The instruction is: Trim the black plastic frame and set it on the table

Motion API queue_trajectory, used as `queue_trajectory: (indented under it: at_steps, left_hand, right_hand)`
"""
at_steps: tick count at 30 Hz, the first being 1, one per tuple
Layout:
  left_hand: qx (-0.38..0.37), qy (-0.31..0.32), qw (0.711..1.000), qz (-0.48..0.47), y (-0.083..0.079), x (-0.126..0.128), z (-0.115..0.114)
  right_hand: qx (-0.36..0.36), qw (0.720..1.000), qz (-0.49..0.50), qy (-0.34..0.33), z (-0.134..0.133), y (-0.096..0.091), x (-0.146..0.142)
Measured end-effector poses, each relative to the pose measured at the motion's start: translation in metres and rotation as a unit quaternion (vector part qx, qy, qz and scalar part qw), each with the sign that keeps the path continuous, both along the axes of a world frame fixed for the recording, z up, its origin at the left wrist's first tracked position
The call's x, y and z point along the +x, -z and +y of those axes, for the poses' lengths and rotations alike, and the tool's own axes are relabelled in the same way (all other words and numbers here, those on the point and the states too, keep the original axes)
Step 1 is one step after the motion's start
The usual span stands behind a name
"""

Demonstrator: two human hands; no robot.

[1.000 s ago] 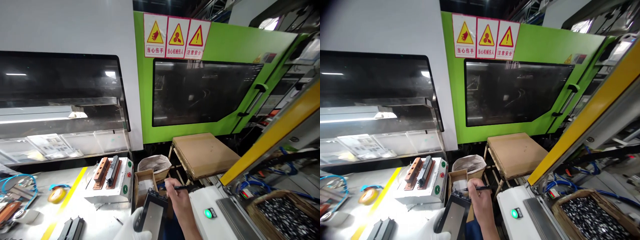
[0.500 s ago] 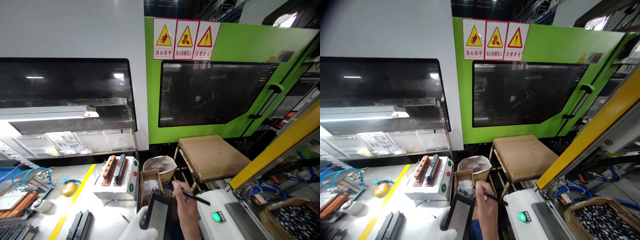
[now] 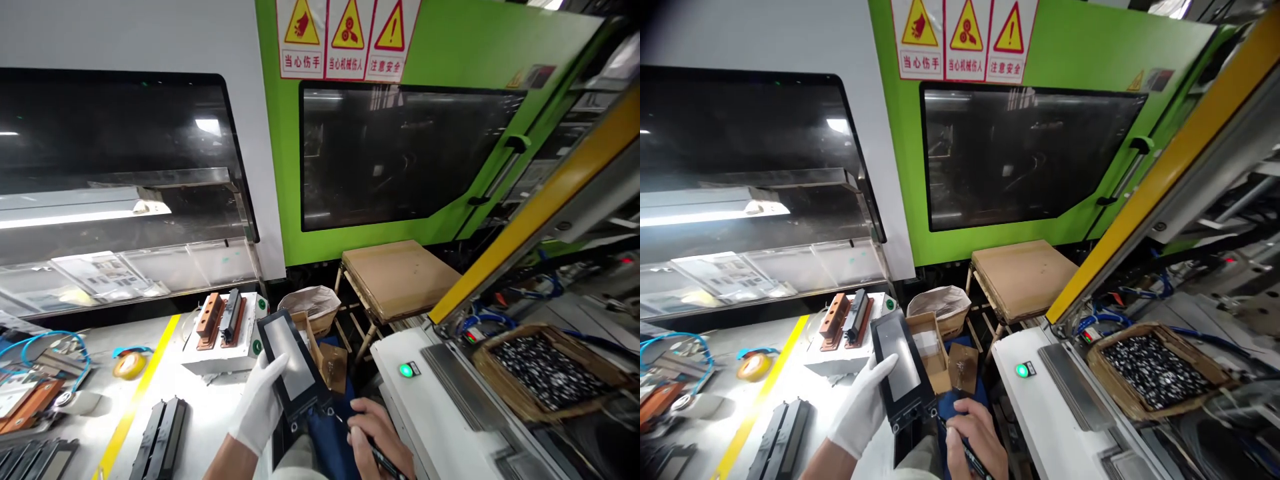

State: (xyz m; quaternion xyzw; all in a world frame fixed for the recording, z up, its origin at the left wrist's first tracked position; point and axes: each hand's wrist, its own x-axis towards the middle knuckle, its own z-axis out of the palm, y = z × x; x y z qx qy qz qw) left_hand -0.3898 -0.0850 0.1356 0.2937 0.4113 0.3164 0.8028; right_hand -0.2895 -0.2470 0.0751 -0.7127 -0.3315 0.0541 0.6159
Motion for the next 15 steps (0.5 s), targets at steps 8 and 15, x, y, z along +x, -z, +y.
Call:
queue_trajectory:
  at_steps: [8,15]
  left_hand:
    - [-0.01,0.008,1.0,-0.009,0.001,0.007,-0.008]
    - [0.021,-0.002,1.0,-0.023,-0.003,0.006,-0.014]
  right_hand:
    - [-0.009,1.0,-0.019,-0.016,-0.011,-0.009,-0.002]
    - [0.054,0.987,-0.104,-0.113,-0.003,-0.008,-0.013]
